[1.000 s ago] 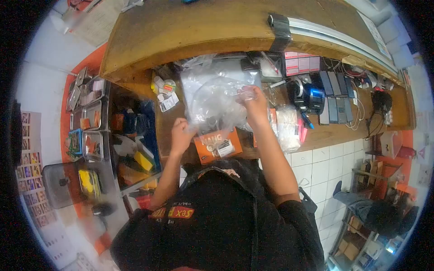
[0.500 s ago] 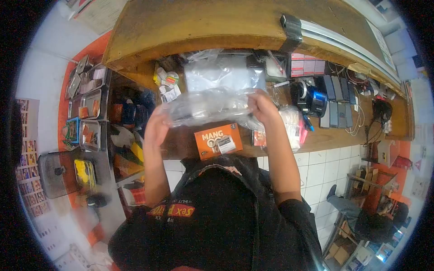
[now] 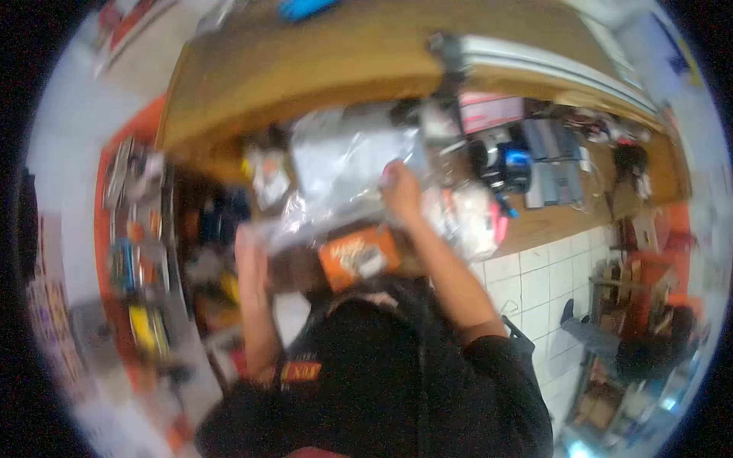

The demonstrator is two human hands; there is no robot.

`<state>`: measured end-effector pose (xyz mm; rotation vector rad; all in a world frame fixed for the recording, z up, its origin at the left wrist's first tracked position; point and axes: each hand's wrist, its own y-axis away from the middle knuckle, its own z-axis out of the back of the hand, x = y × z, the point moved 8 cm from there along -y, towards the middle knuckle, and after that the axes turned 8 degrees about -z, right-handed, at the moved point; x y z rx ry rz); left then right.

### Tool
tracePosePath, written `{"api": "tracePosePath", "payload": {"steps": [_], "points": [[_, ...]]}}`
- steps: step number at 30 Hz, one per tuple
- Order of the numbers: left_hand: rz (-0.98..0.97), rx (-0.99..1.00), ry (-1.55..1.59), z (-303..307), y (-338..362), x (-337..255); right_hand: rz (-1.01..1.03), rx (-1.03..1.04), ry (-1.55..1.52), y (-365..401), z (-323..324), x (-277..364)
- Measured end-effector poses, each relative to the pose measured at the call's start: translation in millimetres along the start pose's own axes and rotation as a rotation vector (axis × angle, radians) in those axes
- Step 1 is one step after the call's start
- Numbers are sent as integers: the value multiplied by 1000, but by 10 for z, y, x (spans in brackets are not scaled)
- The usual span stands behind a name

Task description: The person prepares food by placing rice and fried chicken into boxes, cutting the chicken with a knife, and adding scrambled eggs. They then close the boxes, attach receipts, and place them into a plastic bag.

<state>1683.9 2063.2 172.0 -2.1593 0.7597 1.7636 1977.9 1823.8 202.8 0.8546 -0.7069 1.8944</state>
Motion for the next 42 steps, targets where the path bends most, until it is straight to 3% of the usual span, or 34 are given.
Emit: {"api": "tracePosePath", "payload": {"steps": [1, 2, 3, 4, 5, 6, 7, 9, 10, 11, 12, 13, 15, 16, 17, 18, 19, 20, 21, 25, 27, 30, 36, 42], "points": [[-51, 165, -401, -249, 123, -227, -74, -202, -43, -66, 57, -109], [-114, 217, -505, -321, 180, -207, -25, -408, -48, -82, 84, -184], [-232, 185, -593, -545, 276, -483, -61, -412, -112, -131, 24, -263], [-442, 188, -898, -384, 221, -522, -13, -319, -118, -138, -63, -243], [-417, -99, -633, 382, -41, -43, -49, 119, -449, -141, -206, -201], [-373, -53, -769, 145, 104, -548, 14, 284, -323, -1, -50, 48], [-430, -96, -1117, 628, -82, -440, 63, 459, -189, 189, 23, 215], [-221, -404, -943, 1226, 28, -584, -202, 894, 63, 484, -239, -254], [-580, -396, -1373, 897, 234, -988, -142, 953, 123, 741, -259, -445], [-699, -388, -1323, 792, 342, -1103, -82, 1012, 190, 924, -245, -587], [-695, -306, -1210, 676, 391, -1111, -281, 1028, 231, 1040, 52, -432], [-608, -178, -1065, 508, 425, -1028, -480, 1042, 268, 1193, 373, -252], [-251, 178, -804, 32, 470, -598, -554, 948, 97, 1434, -52, -713], [-69, 347, -710, -225, 557, -335, -549, 931, 93, 1514, -284, -864], [74, 486, -628, -443, 676, -124, -552, 780, 50, 1480, -448, -977], [182, 587, -559, -622, 791, 61, -553, 635, 2, 1394, -438, -941], [261, 660, -506, -773, 894, 204, -545, 632, -6, 1405, -494, -904], [305, 700, -471, -889, 955, 298, -523, 473, 154, 1381, -314, -729], [327, 719, -453, -973, 973, 352, -501, 308, 313, 1350, -146, -621], [351, 736, -434, -1219, 930, 461, -452, 329, 251, 1305, -314, -907], [362, 733, -431, -1252, 905, 489, -724, 960, -388, 1516, -785, -1042], [387, 728, -435, -1267, 925, 534, -681, 1101, -478, 1522, -1009, -1060], [432, 726, -417, -1227, 982, 627, -655, 1011, -720, 1653, -1830, -1504], [460, 746, -395, -1119, 1082, 678, -692, 830, -746, 1686, -1171, -1332]]}}
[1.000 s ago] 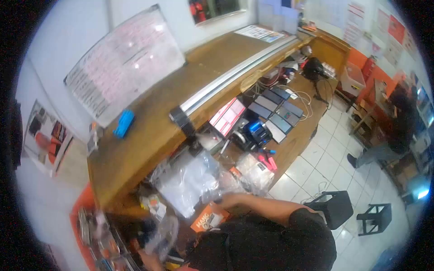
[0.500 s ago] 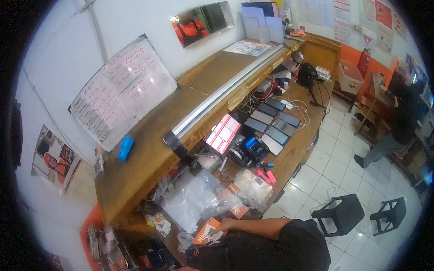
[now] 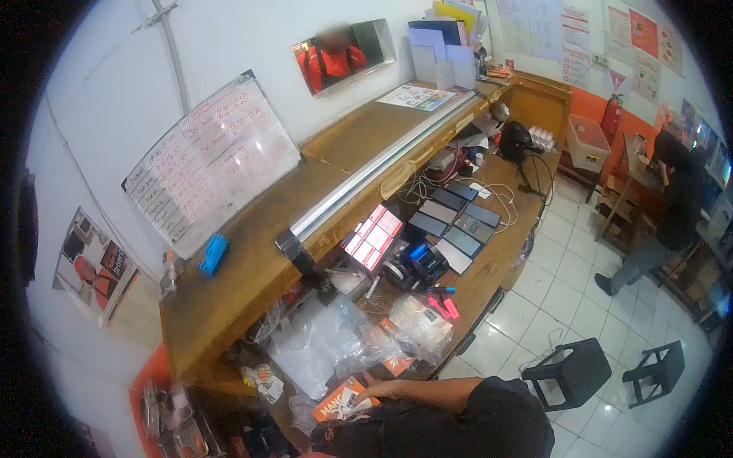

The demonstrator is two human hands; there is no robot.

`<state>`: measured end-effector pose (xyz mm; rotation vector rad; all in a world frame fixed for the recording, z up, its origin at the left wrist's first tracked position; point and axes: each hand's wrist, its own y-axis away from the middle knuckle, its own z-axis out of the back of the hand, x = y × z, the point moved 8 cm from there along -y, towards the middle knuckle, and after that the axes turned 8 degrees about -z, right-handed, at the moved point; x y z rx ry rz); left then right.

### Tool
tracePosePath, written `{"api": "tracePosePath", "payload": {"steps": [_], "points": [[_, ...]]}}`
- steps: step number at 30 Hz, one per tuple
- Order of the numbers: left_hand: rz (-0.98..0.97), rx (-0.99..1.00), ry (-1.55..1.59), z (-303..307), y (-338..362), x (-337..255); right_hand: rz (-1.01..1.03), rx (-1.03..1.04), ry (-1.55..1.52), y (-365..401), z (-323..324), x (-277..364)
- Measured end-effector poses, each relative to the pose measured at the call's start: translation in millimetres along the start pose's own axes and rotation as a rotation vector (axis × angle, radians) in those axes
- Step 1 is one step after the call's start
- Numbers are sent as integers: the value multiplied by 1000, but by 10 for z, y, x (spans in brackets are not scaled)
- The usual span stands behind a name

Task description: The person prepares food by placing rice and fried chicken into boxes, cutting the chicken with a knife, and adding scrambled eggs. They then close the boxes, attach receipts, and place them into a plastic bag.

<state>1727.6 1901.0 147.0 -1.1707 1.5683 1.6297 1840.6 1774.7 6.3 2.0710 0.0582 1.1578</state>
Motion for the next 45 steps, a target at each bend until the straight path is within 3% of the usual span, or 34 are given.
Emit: {"api": "tracePosePath", "payload": {"steps": [1, 3, 5, 6, 7, 9, 11, 14, 16, 18, 23, 30, 32, 33, 35, 36, 37, 39, 43, 45], "points": [[-14, 8, -8, 0, 13, 7, -6, -4, 1, 206, -10, 121], [-54, 25, -30, -17, -27, -123, 43, 327, -404, 698, -231, 532], [-132, 6, -154, 35, -120, -364, 90, 309, -489, 877, -146, 631], [-148, -34, -381, 62, -110, -569, 115, 279, -538, 796, -18, 549], [-156, -32, -380, 65, -66, -757, 139, 250, -588, 762, 78, 494], [-413, 7, -186, -16, 150, -1308, 204, 193, -575, 881, 225, 448], [-381, -21, -83, -91, 477, -1797, 204, 250, -765, 1179, 277, 545], [-408, -249, 257, 262, 530, -1702, 245, 233, -827, 1277, 601, 455], [-387, -385, 252, 343, 542, -1564, 215, 247, -860, 1382, 707, 371], [-353, -478, 230, 324, 502, -1449, 365, 270, -790, 1680, 851, 577], [-219, -591, 144, 98, 327, -1108, 407, 366, -778, 1842, 1013, 682], [-98, -639, 28, -162, 258, -888, 171, 629, -763, 1291, 447, 793], [-78, -645, 9, -196, 270, -854, 27, 871, -752, 1097, 89, 841], [-67, -650, 1, -199, 287, -831, 18, 888, -742, 1051, 5, 837], [-51, -661, -12, -196, 343, -781, 409, 811, -355, 999, -139, 1018], [-40, -665, -19, -195, 360, -752, -52, 957, -529, 170, -538, 510], [-31, -673, -21, -185, 383, -714, -58, 976, -515, 215, -585, 546], [-13, -682, -19, -149, 421, -636, -154, 814, -349, 277, -487, 403], [23, -683, 8, -21, 423, -404, -195, 928, -256, 237, -317, 99], [43, -679, 33, 80, 402, -248, -177, 671, -203, 120, -110, -54]]}}
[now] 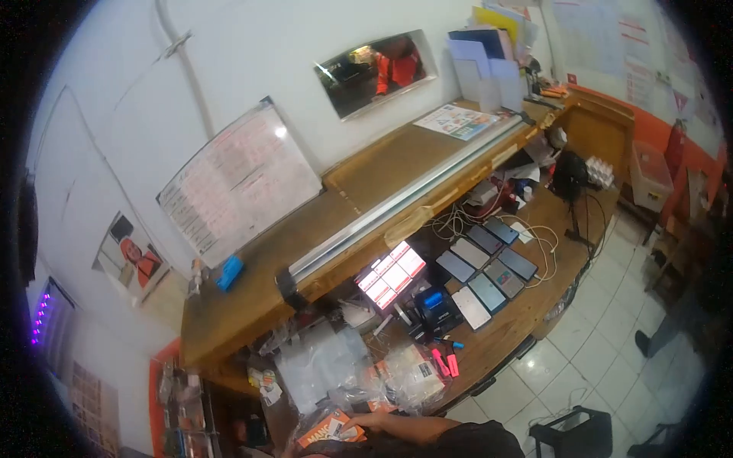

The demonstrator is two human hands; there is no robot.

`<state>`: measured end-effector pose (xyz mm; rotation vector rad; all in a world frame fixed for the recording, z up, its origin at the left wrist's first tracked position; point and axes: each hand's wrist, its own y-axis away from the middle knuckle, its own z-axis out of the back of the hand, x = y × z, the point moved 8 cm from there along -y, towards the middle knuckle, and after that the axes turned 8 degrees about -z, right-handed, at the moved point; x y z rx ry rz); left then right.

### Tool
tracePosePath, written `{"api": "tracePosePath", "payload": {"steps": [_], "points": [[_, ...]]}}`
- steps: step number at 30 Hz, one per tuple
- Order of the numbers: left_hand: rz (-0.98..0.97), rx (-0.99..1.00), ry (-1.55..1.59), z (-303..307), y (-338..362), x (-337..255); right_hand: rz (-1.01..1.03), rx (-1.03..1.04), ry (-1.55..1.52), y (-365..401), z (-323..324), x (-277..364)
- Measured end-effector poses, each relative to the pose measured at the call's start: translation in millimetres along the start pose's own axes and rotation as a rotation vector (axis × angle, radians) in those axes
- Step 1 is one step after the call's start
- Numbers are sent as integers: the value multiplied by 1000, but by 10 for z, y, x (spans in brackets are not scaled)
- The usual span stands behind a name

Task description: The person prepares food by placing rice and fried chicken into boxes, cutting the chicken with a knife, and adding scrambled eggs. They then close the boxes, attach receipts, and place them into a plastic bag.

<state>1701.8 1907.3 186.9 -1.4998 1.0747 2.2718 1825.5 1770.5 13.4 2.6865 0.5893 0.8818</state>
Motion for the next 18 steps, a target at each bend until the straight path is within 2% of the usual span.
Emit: {"api": "tracePosePath", "payload": {"steps": [4, 6, 8, 10, 11, 13, 16, 17, 18], "points": [[35, 22, 40, 142, -167, 388, -79, -22, 104, 136, 69, 34], [59, 23, 73, 227, -278, 588, 46, -127, 132, -40, 249, 141], [77, 34, 101, 308, -410, 775, -20, -76, 25, 354, -441, 592], [99, 40, 134, 395, -533, 960, 241, 51, 235, 562, -1071, 1052], [117, 42, 153, 438, -605, 1035, 203, 38, 250, 302, -1017, 1014], [143, 42, 194, 566, -722, 1249, 16, -1, -172, -402, -722, 727], [174, 52, 251, 835, -1036, 1471, -18, 51, -254, -821, -881, 692], [188, 55, 277, 965, -1158, 1551, -28, -108, -215, -804, -892, 660], [204, 71, 299, 1076, -1289, 1619, -11, -262, -65, -968, -433, 455]]}}
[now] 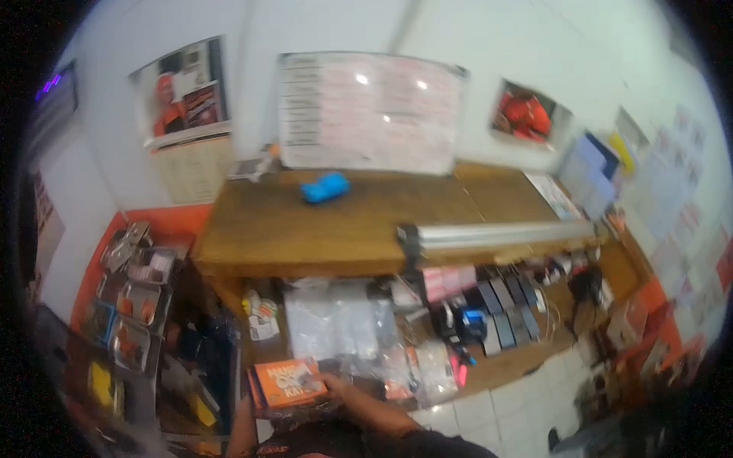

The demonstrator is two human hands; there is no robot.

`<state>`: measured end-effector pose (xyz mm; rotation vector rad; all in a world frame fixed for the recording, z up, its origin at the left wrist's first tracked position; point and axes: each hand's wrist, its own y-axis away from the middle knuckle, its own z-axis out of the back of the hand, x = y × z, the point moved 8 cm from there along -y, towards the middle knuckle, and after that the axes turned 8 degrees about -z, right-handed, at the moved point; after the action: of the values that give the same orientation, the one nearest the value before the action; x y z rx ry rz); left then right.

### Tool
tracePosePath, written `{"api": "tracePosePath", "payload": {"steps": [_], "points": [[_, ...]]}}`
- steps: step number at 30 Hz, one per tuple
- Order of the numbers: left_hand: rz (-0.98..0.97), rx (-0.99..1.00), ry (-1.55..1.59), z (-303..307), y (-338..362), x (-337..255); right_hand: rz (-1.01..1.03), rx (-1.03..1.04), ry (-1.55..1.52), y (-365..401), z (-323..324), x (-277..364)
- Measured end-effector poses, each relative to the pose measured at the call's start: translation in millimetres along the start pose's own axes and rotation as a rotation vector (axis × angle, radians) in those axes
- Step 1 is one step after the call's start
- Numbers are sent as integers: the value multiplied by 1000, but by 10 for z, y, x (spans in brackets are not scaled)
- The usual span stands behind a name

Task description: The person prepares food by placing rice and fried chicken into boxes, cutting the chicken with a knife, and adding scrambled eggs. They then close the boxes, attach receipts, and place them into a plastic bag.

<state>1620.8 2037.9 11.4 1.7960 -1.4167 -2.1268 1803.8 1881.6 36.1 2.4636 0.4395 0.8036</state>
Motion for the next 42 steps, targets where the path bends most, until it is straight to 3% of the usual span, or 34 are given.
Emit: {"api": "tracePosePath", "payload": {"steps": [1, 3, 4, 5, 6, 8, 10, 12, 15, 28, 42], "points": [[33, 30, 19, 144, -116, -1, 37, -142, 162, -352, 470, -156], [113, 193, 31, 224, -261, -86, 53, -270, 134, -202, 382, -169], [-29, 306, -44, 181, -538, -94, 83, -335, 123, -212, 325, -59], [117, 530, 205, -80, -77, -553, 111, -391, 126, -288, 238, 47], [-310, 432, 12, -7, -582, -515, 149, -443, 134, -366, 111, 208], [-842, 273, -560, -49, -324, -1300, 213, -566, 150, -342, -88, 440], [-58, 442, 43, -221, -390, -1175, 252, -650, 173, -409, -327, 671], [-460, 551, -448, -249, -248, -1796, 270, -708, 176, -434, -561, 773], [-600, 708, -336, -282, -243, -2087, 292, -781, 164, -533, -798, 805], [-627, 957, -246, -194, -301, -2439, 307, -951, 64, -535, -1113, 607], [-654, 1032, -231, -254, -167, -2389, 347, -997, 32, -345, -1131, 395]]}}
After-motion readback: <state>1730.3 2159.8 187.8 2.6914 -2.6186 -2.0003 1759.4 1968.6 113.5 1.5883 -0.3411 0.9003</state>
